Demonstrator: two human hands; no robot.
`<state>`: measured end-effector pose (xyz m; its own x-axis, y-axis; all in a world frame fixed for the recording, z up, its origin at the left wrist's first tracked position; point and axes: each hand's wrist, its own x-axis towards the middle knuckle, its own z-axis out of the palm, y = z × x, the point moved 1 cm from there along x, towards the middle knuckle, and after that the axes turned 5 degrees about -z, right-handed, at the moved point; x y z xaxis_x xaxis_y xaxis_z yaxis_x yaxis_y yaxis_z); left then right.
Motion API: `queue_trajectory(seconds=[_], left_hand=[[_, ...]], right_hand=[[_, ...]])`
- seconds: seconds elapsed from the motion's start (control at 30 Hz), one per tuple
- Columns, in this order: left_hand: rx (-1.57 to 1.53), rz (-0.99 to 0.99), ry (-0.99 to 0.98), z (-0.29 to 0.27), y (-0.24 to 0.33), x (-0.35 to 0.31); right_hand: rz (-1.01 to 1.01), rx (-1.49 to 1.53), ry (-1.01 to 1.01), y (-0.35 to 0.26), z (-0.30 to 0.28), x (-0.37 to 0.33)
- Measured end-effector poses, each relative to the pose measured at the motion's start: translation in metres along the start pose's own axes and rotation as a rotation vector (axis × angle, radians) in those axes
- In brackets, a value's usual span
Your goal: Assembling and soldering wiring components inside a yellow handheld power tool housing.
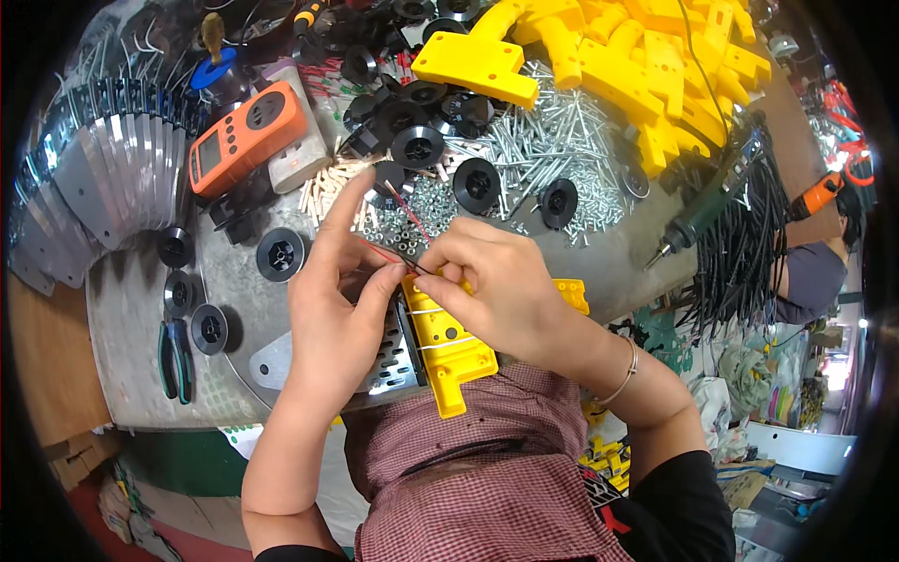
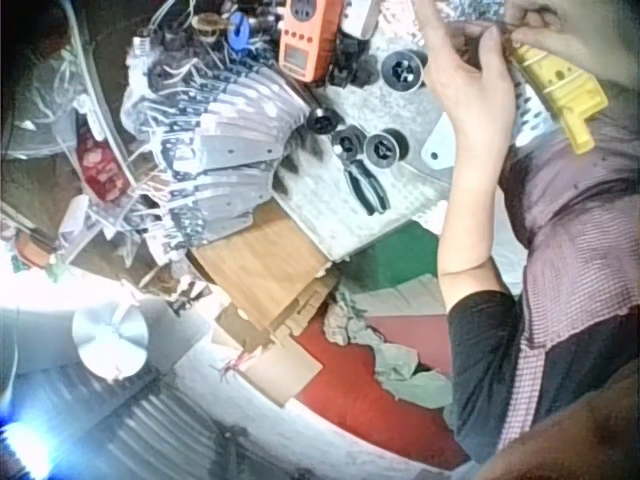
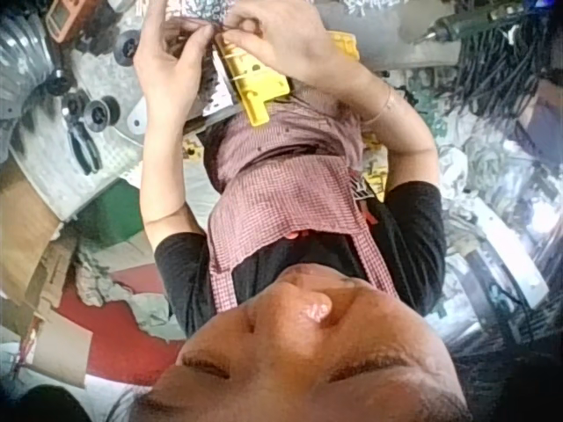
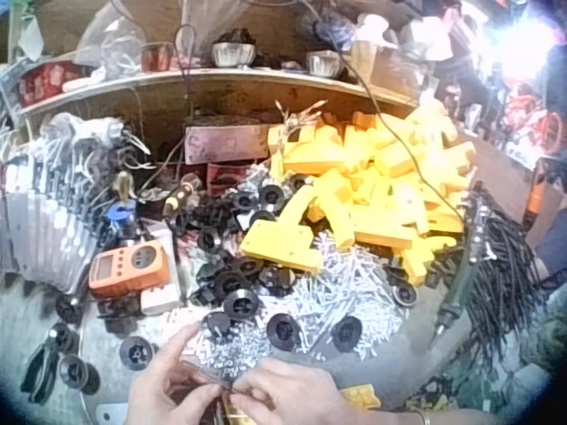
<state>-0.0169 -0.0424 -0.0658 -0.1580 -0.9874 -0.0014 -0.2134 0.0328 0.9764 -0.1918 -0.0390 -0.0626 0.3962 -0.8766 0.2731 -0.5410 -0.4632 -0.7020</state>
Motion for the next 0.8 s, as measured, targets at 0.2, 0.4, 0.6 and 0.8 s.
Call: queue_trajectory(seconds=[0.2, 0.4, 0.6, 0.8], left_hand=[[0.047, -0.074, 0.028, -0.001, -0.006, -0.001], [0.511, 0.552, 0.293, -0.004, 0.025, -0.031], [0.264, 0.322, 0.038, 0.037, 0.029, -0.023], [0.308, 0.373, 0.023, 0.04, 0.021, -0.018]], right_hand=[[0.146, 0.257, 0.104, -0.002, -0.008, -0.006], [0.247, 0.605, 0.17, 0.006, -0.02, -0.018], [0.233, 0.5, 0.081, 0.001, -0.038, -0.022], [0.188, 0.234, -0.045, -0.003, -0.06, -0.023]])
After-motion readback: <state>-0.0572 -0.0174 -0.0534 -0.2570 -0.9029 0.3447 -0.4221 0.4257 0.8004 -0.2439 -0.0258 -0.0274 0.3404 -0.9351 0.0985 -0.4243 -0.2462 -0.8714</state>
